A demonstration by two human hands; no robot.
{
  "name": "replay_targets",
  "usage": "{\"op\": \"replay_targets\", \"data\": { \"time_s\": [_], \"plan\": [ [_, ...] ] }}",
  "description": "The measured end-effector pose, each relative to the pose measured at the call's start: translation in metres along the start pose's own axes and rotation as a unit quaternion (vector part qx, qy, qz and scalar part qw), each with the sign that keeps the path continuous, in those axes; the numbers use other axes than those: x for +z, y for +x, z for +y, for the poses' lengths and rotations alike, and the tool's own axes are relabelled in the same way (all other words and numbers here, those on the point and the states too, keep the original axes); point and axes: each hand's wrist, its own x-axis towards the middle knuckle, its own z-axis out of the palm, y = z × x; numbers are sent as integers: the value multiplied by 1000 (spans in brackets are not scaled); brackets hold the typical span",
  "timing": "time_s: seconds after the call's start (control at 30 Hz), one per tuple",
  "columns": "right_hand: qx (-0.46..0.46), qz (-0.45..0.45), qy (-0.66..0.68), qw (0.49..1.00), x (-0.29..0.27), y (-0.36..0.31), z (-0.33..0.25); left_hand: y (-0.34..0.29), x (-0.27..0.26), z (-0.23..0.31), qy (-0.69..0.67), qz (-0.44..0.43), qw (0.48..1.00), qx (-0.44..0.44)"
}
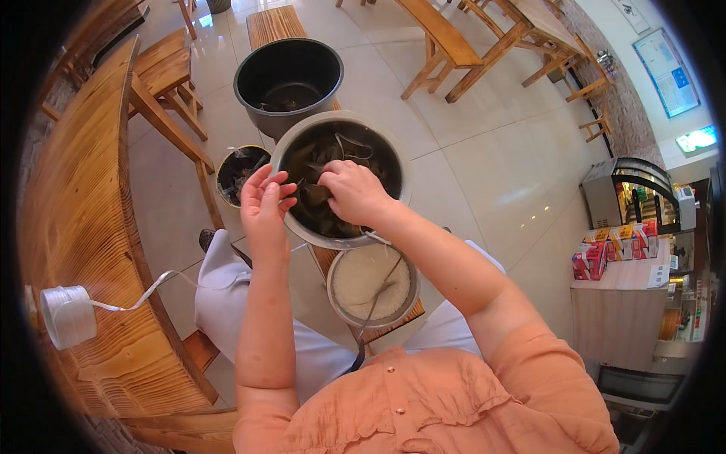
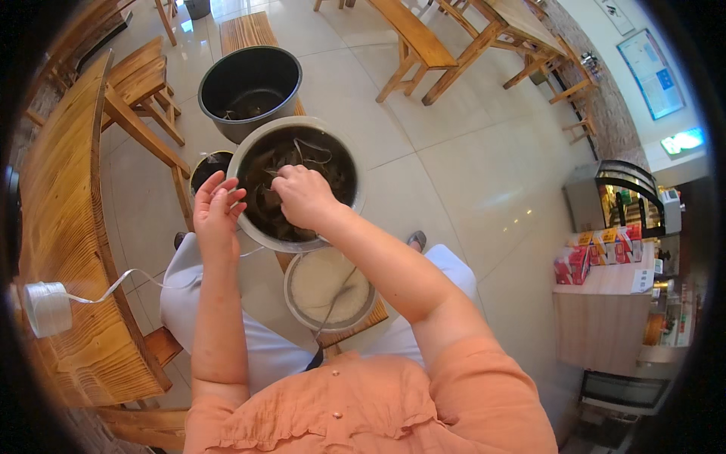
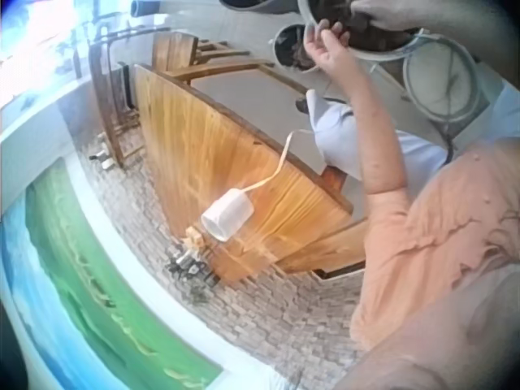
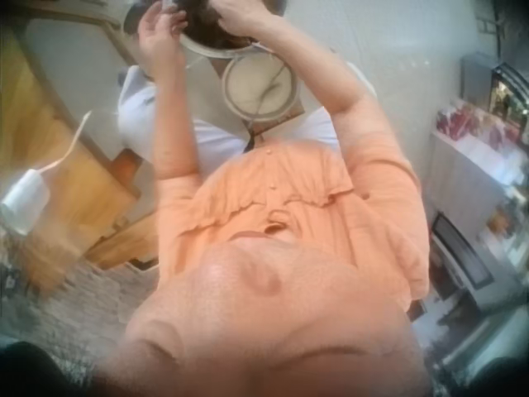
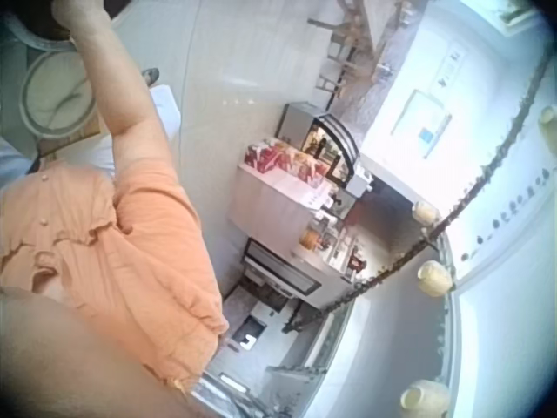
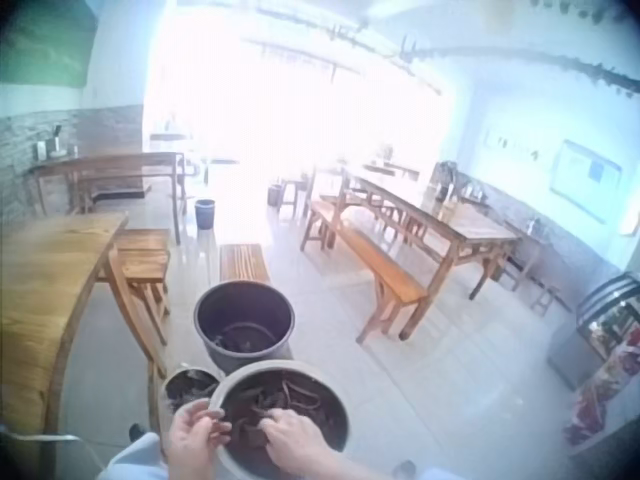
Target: The person folds a leaf into a cone shape, fills it with white rice using a spoon, wraps the leaf over the top, and secures it by winding white string around the bundle.
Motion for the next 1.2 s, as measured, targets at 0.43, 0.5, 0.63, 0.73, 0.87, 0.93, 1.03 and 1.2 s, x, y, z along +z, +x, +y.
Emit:
{"op": "replay_targets", "data": {
  "time_s": [0.43, 0.5, 0.63, 0.73, 0.87, 0.93, 1.03, 1.2],
  "plan": [
    [-66, -5, 56, 996, -48, -57, -35, -3, 11, -28, 11, -177, 935, -308],
    [-91, 3, -11, 996, -39, -73, -49, -9, 10, -36, 39, -163, 949, -269],
    [-119, 9, -11, 993, -44, -88, -64, -11, 11, -31, 52, -116, 973, -192],
    [-56, 157, 117, 979, -49, -78, -45, -2, 0, -29, 53, -98, 988, -111],
    [89, 155, 127, 976, -36, -54, 20, 3, -1, -29, 152, -87, 983, -57],
    [125, 115, 79, 982, -20, -33, 45, 2, 2, -35, 119, -119, 985, -48],
    [187, 91, 180, 961, 11, -3, 66, 5, -1, -48, 257, -155, 951, 76],
    [224, -27, -38, 973, 32, 13, 71, -5, 5, -34, 492, -130, 830, 227]
  ]
}}
